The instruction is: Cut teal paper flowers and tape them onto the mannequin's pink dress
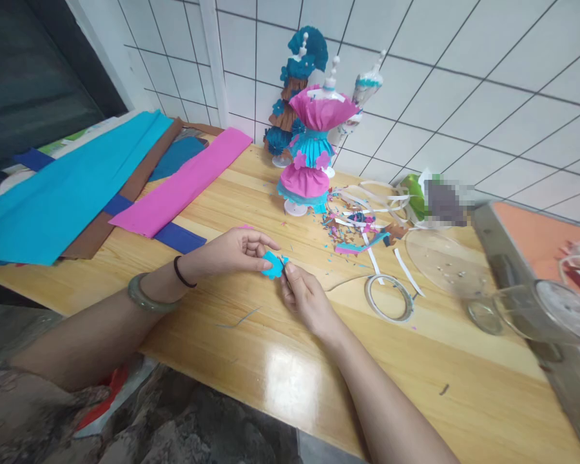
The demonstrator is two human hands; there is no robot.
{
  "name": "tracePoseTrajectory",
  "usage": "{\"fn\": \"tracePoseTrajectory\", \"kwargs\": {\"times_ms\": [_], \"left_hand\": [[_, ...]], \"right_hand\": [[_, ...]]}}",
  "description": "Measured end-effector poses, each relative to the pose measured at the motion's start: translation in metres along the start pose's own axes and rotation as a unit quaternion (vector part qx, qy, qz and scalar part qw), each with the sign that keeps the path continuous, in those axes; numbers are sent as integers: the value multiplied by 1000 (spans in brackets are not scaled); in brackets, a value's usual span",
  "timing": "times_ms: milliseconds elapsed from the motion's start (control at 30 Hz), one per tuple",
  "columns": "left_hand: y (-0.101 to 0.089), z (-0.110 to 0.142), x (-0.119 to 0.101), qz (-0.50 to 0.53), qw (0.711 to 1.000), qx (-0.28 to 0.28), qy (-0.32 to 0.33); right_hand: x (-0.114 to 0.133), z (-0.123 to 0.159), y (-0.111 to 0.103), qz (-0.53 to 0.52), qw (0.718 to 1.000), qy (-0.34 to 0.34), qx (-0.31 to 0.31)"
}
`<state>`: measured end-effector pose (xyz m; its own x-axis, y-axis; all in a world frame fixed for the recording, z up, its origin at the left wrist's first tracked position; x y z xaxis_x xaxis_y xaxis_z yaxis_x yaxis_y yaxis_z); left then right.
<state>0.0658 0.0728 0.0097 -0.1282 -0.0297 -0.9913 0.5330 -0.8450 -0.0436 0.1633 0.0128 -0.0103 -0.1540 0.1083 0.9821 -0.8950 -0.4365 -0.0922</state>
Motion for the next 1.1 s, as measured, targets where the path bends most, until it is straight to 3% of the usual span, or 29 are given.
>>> {"fn": "tracePoseTrajectory", "kwargs": {"times_ms": [800, 1100], "left_hand": [[-2, 0, -1, 23, 1000, -9, -3], [10, -3, 6, 121, 993, 9, 13]], "right_hand": [[2, -1, 0, 7, 1000, -7, 0], [-2, 0, 0, -20, 1000, 1, -3]]}}
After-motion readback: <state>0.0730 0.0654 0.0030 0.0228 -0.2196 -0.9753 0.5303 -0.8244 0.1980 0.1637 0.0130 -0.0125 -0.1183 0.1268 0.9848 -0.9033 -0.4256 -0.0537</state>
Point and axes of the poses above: each hand's wrist, its own z-axis away from the middle knuckle, its own y-axis out of the palm, x = y × z, the point moved 9 cm from there along -z, towards the middle knuckle, and after that the axes turned 13 degrees about x, right-handed, at the moved point
